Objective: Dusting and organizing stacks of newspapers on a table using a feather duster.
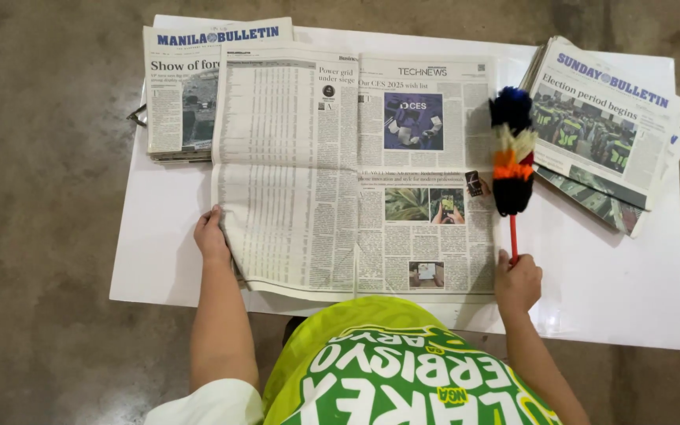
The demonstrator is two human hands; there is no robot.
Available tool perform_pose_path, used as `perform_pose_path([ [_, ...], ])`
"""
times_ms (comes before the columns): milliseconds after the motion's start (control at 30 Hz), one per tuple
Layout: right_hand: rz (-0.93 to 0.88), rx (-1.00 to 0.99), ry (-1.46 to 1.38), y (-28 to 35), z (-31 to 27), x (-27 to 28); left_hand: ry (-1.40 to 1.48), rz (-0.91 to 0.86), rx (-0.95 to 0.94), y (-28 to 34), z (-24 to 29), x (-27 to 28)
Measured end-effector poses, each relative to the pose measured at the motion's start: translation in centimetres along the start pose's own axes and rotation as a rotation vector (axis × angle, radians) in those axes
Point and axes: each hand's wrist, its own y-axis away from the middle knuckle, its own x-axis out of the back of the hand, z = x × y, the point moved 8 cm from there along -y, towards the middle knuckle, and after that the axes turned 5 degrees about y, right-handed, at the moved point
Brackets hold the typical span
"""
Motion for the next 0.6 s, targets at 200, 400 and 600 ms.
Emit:
perform_pose_path([
  [200,-0.01,0.024,-0.113,2.7,-3.1,-0.8,-0.052,-0.004,-0.054,-0.3,-0.3,-0.1],
  [400,-0.154,-0.031,-0.316,1.7,-6.2,1.6,-0.037,0.056,-0.057,-0.5,-1.2,-0.3],
  [600,0.053,0.192,-0.409,-4.5,-12.3,7.6,-0.11,0.066,-0.073,-2.4,-4.6,-1.0],
])
